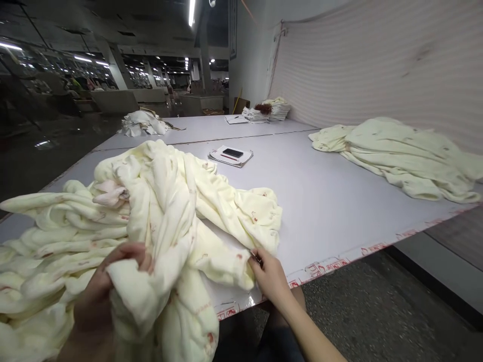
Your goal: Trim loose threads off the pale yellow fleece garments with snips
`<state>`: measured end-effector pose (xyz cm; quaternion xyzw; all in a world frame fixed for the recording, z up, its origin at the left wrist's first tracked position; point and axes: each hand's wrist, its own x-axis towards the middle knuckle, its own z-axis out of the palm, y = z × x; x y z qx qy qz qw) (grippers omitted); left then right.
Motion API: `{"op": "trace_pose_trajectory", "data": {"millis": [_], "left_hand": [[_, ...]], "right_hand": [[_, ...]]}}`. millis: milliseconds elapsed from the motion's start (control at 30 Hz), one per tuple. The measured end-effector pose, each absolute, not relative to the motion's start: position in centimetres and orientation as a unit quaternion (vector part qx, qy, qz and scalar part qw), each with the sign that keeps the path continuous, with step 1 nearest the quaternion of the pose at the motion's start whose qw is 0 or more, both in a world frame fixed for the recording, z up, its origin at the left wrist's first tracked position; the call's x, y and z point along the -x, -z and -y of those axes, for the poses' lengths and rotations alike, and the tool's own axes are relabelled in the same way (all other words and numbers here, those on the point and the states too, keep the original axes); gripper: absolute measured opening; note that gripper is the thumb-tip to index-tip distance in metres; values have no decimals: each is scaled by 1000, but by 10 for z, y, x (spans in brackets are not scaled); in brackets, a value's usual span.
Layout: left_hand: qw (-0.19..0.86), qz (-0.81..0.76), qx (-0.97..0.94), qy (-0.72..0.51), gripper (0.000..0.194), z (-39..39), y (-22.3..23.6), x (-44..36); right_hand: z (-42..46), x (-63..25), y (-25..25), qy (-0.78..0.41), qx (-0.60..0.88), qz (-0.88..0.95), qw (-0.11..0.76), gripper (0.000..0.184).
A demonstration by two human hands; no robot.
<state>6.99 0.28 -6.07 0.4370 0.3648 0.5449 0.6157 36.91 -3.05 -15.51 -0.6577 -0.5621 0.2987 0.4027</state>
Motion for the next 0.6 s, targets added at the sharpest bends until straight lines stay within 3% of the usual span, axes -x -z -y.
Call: {"op": "trace_pose_trajectory", "data": {"millis": [133,200,400,533,600], "left_hand": [[537,-446,-671,-250,29,7,70,-77],[484,-473,-709,-199,26,12,80,-99],[377,-536,-679,-332,43,19,103,-163],[389,-519,-654,-390,30,14,115,-167],[389,-504,-653,-409,36,13,121,-164]], "right_hand": [[17,-367,145,-315,647,539,438,34],[16,-361,142,-337,625,537,455,35],[32,-339,141,-347,597,558,460,27],[40,-333,140,-262,593,609,457,13],[39,-332,140,-219,585,621,473,8]]}}
